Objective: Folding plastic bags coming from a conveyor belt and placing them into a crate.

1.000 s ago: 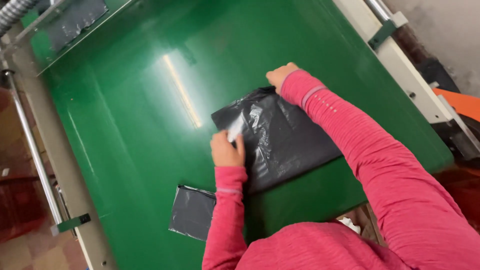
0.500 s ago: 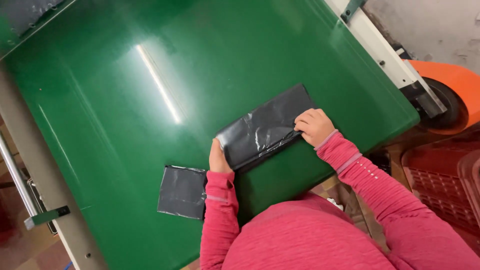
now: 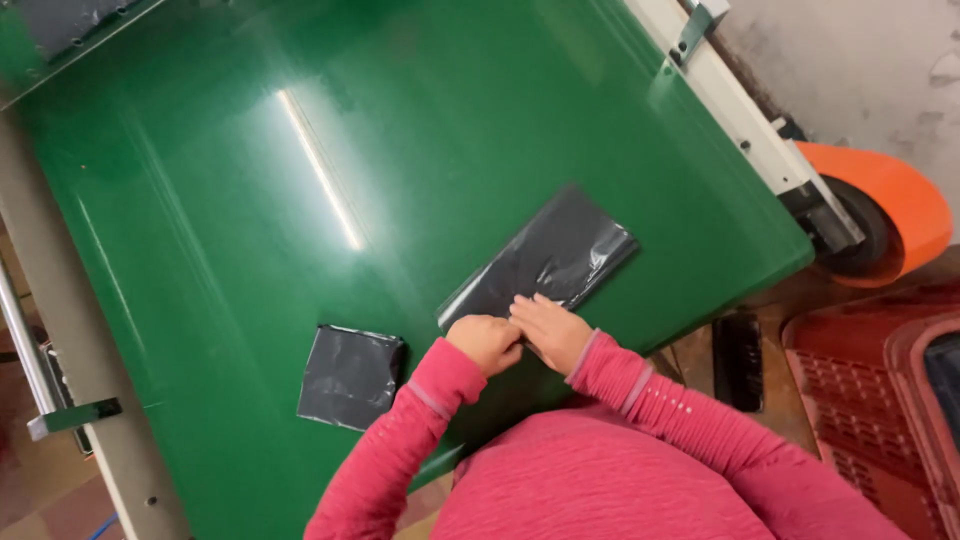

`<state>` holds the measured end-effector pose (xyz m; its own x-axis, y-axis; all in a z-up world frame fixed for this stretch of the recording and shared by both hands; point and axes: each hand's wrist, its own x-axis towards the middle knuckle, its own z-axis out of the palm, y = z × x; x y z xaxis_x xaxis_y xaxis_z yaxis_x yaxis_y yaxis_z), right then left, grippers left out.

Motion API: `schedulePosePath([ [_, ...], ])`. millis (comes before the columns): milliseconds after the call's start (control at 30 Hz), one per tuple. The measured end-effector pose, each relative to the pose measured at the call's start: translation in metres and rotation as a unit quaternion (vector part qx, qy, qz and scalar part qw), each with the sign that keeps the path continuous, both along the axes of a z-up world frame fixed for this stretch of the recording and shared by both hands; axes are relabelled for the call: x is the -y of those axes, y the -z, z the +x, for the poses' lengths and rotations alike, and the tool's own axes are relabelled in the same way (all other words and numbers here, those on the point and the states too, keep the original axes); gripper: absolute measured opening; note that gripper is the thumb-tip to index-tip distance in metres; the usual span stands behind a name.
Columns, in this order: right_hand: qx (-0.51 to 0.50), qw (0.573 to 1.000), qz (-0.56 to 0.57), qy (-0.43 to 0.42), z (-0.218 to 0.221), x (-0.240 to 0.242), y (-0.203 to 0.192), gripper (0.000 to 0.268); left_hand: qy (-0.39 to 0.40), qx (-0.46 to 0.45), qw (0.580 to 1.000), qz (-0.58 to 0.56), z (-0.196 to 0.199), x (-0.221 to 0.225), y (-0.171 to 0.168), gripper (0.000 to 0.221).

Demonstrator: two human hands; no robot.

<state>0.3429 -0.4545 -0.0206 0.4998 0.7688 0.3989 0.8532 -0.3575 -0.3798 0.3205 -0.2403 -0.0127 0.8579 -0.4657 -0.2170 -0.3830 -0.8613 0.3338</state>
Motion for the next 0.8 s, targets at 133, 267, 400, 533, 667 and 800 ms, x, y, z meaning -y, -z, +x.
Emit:
schedulePosePath([
  [133, -0.237, 0.95, 0.202, 0.039, -0.019, 0.028, 0.059, 0.034, -0.032, -0.205, 0.946, -0.249, 0.084, 0.016, 0.006, 0.053],
  [267, -0.547, 0.736, 0.326, 0.231, -0.021, 0.07, 0.178, 0.014, -0.148, -0.399, 0.832, -0.355, 0.152, 0.002, 0.099, 0.072],
  [400, -0.693, 0.425, 0.488, 0.318, 0.028, 0.065, 0.102, 0.034, -0.217, -0.255, 0.899, -0.282, 0.149, 0.016, 0.068, 0.059],
  [533, -0.726, 0.39, 0.448, 0.347, 0.043, 0.079, 0.114, 0.034, -0.241, -0.003, 0.959, -0.15, 0.127, 0.05, 0.065, 0.038],
  [667, -0.706, 0.409, 0.489, 0.309, 0.049, 0.101, 0.15, 0.032, -0.336, 0.105, 0.93, -0.111, 0.12, 0.078, 0.022, 0.034],
  [800, -0.64, 0.562, 0.404, 0.332, 0.054, 0.124, 0.171, 0.032, -0.306, 0.199, 0.924, -0.115, 0.099, 0.08, 0.015, 0.021],
])
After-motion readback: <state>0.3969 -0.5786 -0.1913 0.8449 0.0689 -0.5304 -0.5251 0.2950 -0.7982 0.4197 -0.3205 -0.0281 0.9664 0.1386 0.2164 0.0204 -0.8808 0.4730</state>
